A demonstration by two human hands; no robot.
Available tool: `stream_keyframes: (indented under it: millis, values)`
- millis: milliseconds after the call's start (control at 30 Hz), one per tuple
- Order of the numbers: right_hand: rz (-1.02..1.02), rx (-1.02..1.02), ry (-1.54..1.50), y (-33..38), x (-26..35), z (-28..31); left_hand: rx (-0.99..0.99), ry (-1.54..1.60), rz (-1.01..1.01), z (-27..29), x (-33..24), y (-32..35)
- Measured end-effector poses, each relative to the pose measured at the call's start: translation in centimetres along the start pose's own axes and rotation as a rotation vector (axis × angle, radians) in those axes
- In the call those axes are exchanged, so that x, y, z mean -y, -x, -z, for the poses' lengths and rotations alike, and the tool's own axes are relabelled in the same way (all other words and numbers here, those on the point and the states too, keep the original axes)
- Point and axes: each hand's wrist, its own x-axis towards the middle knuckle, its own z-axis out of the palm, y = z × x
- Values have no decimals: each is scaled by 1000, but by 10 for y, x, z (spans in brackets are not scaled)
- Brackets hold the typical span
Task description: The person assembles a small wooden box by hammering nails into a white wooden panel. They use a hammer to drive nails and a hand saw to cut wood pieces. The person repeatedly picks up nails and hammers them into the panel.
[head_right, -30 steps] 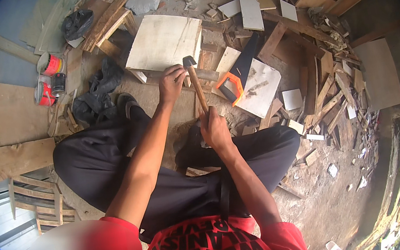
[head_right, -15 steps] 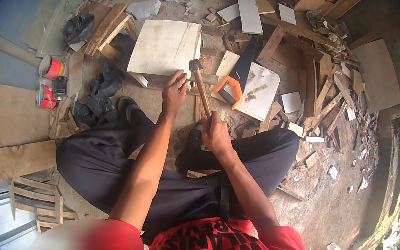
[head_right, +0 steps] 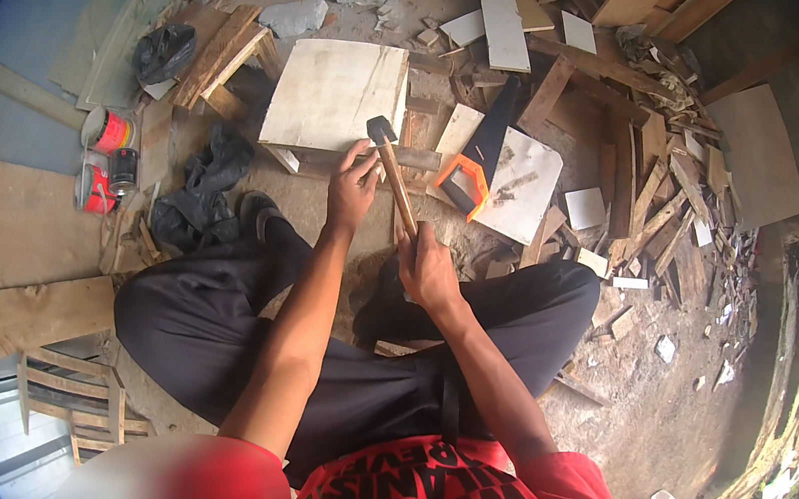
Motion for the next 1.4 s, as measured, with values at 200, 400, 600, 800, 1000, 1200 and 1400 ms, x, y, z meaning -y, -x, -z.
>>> stream_keyframes:
  millis: [200, 400, 600, 800, 1000, 1200, 1400]
  values:
    - [-18, 25, 54, -8, -4, -1, -6, 0, -61, 5, 7, -1]
    - [29, 13, 48, -5, -18, -9, -21, 3, -43, 4, 4, -1]
    - [43, -19, 30, -4, -11, -8, 0, 7, -52, 4, 6, -2]
    - [46, -66, -18, -9, 13, 4, 15, 3, -2, 7, 3, 0]
    - [43, 8, 37, -5, -8, -7, -7, -6, -49, 6, 11, -3]
    - [30, -26, 71, -11, -17, -5, -24, -14, -77, 3, 2, -2]
    - [-64, -106, -87, 1, 20, 18, 11, 78, 139, 17, 6, -39]
